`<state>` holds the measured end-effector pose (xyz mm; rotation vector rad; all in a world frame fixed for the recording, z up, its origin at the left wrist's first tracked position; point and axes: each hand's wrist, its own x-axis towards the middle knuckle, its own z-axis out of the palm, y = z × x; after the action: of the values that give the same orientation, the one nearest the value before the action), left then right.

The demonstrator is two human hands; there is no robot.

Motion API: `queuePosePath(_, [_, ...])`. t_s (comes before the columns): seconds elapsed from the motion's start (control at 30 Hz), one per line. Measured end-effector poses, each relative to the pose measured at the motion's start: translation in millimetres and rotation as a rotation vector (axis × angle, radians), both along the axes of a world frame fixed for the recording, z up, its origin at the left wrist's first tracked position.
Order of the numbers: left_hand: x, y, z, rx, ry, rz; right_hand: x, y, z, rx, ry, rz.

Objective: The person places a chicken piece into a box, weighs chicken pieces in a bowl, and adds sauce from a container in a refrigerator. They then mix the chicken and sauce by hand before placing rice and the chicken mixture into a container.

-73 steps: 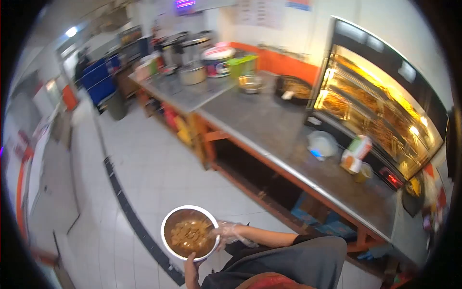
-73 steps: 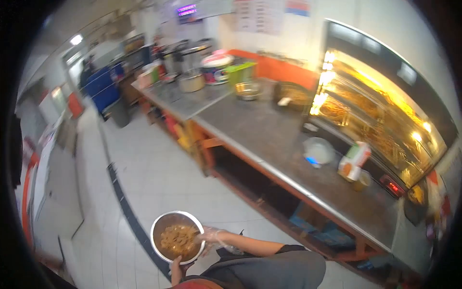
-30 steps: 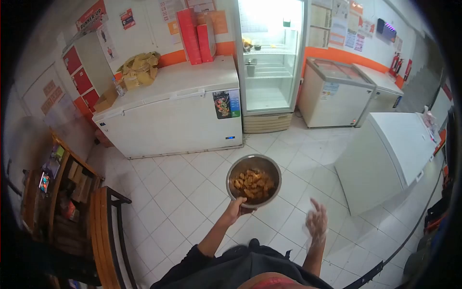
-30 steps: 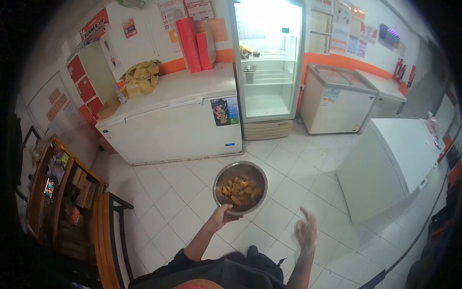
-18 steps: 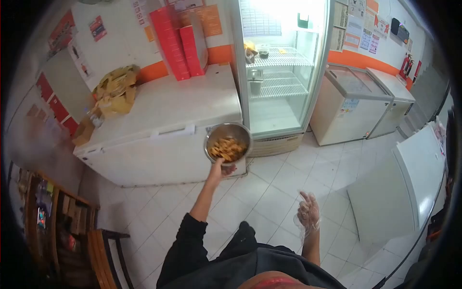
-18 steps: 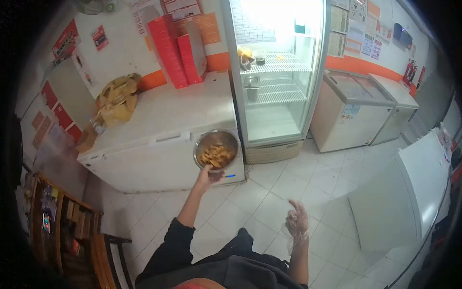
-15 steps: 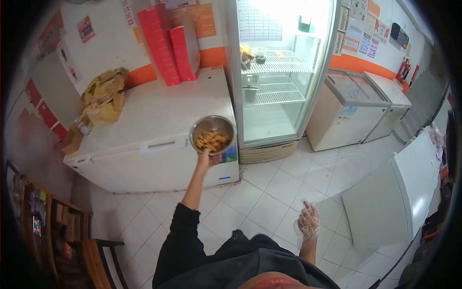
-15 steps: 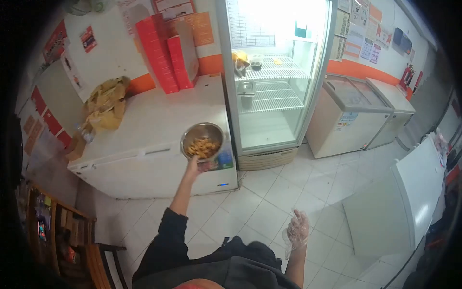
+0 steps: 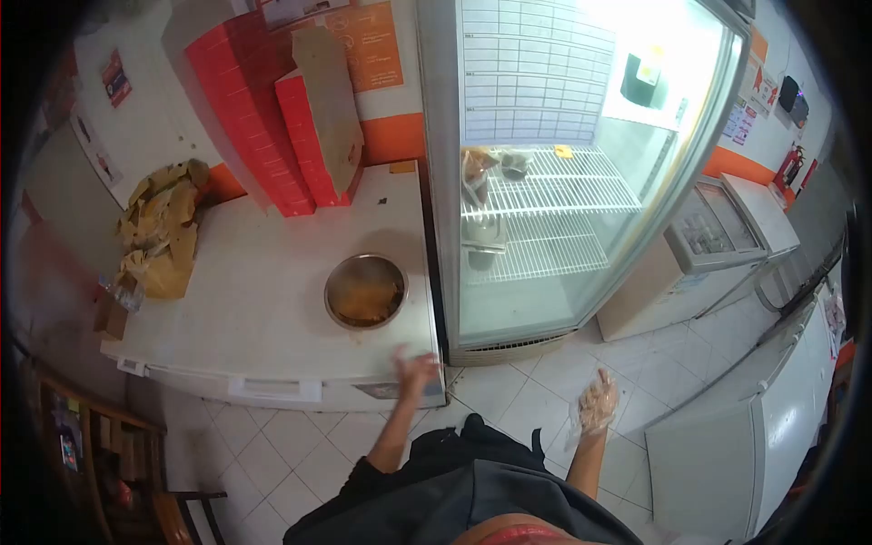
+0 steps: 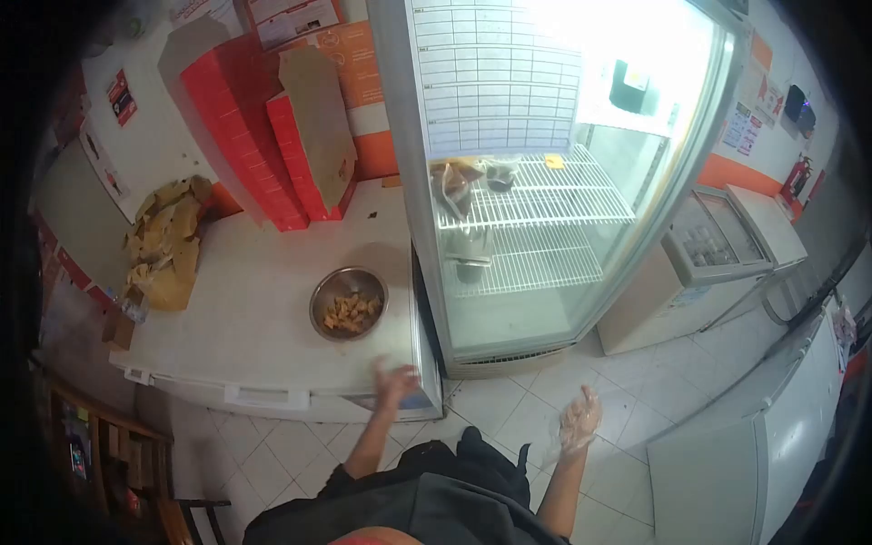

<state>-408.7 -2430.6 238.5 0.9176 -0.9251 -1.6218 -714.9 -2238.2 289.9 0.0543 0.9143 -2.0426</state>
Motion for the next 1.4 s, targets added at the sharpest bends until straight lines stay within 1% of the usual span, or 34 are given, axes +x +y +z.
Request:
queuePosePath(0.03, [-22.5,11.1,15.5,-0.135,-0.053,-0.183,-4.0,-21.5,6.1,-0.108,0.045,0.029])
queuePosePath(0.07, [-42.1,-4.0,32.3,-0.468,-0.197,-0.080,-6.6,-40.1,11.8,-0.203,0.091,0.061])
queuePosePath(0.1, [-61.5,-35.0,58.8,-0.798,-0.345,0.024,3.5,-59.6,41.8,-0.159,0.207,0.062])
queuePosePath(0.13, [-77.3,-62.8,87.9,-0.795,-0.312,0.133,18.8,-75.2,76.0,-0.117,0.320,0.066])
queuePosePath(0.17, [-89.0,-89.8,110.3,-0.758,-0.448,0.231,27.8,-84.5,95.5,-0.095,0.318,0.068])
queuePosePath(0.2, [-101.0,-115.8,127.8,-0.788,-0.431,0.291,35.1,-92.4,112.7,-0.130,0.319,0.074])
queuePosePath(0.27, [-114.0,-153.7,136.3,-0.657,-0.543,0.352,50.6,-90.9,132.8,-0.154,0.330,0.075])
queuePosePath(0.3, [-117.5,-159.0,131.6,-0.651,-0.535,0.344,58.3,-88.7,139.1,-0.179,0.339,0.079])
queuePosePath(0.37, [-121.3,-163.5,126.9,-0.608,-0.324,0.401,73.0,-86.9,146.8,-0.196,0.356,0.075])
queuePosePath(0.4, [-119.2,-162.2,120.9,-0.596,-0.322,0.391,81.9,-85.2,147.8,-0.158,0.347,0.023])
queuePosePath(0.43, [-113.3,-150.6,127.0,-0.606,-0.349,0.360,89.3,-81.2,149.5,-0.114,0.340,-0.025])
queuePosePath(0.47, [-109.0,-142.5,129.3,-0.620,-0.372,0.335,94.7,-77.6,151.9,-0.101,0.348,-0.024])
queuePosePath(0.5, [-105.4,-132.2,126.8,-0.611,-0.366,0.337,100.2,-75.4,153.5,-0.134,0.374,-0.091])
queuePosePath(0.53, [-102.0,-116.1,119.8,-0.675,-0.330,0.342,105.7,-74.6,156.3,-0.170,0.395,-0.156])
queuePosePath(0.57, [-96.4,-99.5,112.8,-0.742,-0.298,0.344,111.4,-73.6,163.8,-0.168,0.393,-0.157])
queuePosePath(0.63, [-80.8,-64.8,101.8,-0.695,-0.095,0.147,119.6,-68.5,182.3,-0.392,0.414,-0.480])
queuePosePath(0.67, [-74.4,-47.2,102.5,-0.635,-0.014,0.068,119.7,-63.3,184.8,-0.388,0.410,-0.492])
queuePosePath(0.7, [-71.6,-34.8,104.7,-0.571,0.065,-0.012,116.0,-54.8,185.8,-0.418,0.509,-0.661])
queuePosePath(0.73, [-73.6,-30.0,104.6,-0.463,0.033,-0.189,110.3,-44.8,184.5,-0.440,0.611,-0.831])
queuePosePath(0.77, [-77.4,-25.8,105.1,-0.352,0.000,-0.365,103.0,-35.9,180.5,-0.427,0.610,-0.846])
queuePosePath(0.8, [-87.2,-30.1,116.2,-0.393,-0.223,-0.427,93.5,-26.3,173.9,-0.371,0.862,-1.056])
queuePosePath(0.83, [-103.1,-38.2,117.3,-0.564,-0.341,-0.399,82.4,-14.3,165.7,-0.299,1.117,-1.262])
queuePosePath(0.87, [-118.8,-52.1,113.2,-0.729,-0.369,-0.438,64.6,8.4,151.4,-0.280,1.115,-1.282])
queuePosePath(0.9, [-131.2,-64.9,116.7,-0.856,-0.538,-0.406,44.0,37.1,133.2,0.237,1.512,-1.637])
queuePosePath(0.93, [-145.8,-78.6,121.7,-0.989,-0.702,-0.365,33.3,51.8,123.2,0.862,1.854,-1.914])
queuePosePath(0.97, [-163.3,-93.5,120.7,-0.962,-0.831,-0.372,37.7,54.8,135.3,1.175,2.218,-1.992])
queuePosePath(1.03, [-198.8,-124.0,121.8,-0.854,-1.072,-0.398,39.4,80.7,138.8,0.945,2.268,-1.586])
queuePosePath(1.07, [-216.2,-139.6,123.9,-0.770,-1.185,-0.421,40.9,93.7,149.8,0.520,2.177,-1.234])
queuePosePath(1.1, [-236.0,-158.6,118.3,-0.674,-1.217,-0.392,36.7,102.4,156.6,0.142,2.012,-0.877])
queuePosePath(1.2, [-273.0,-207.6,119.3,-0.284,-1.400,-0.377,-0.2,88.9,154.9,0.167,1.976,-0.889])
queuePosePath(1.23, [-289.2,-223.2,58.7,-0.572,-1.154,0.236,-12.1,82.2,153.9,0.179,1.954,-0.891])
queuePosePath(1.3, [-279.5,-243.0,65.2,-0.507,-1.345,0.053,-39.2,68.6,158.2,0.198,1.918,-0.883])
queuePosePath(1.37, [-278.4,-257.8,45.1,-0.512,-1.305,0.012,-58.4,52.0,157.0,0.211,1.858,-0.874])
queuePosePath(1.4, [-275.6,-258.5,54.4,-0.457,-1.186,0.037,-65.9,41.1,152.0,0.223,1.822,-0.869])
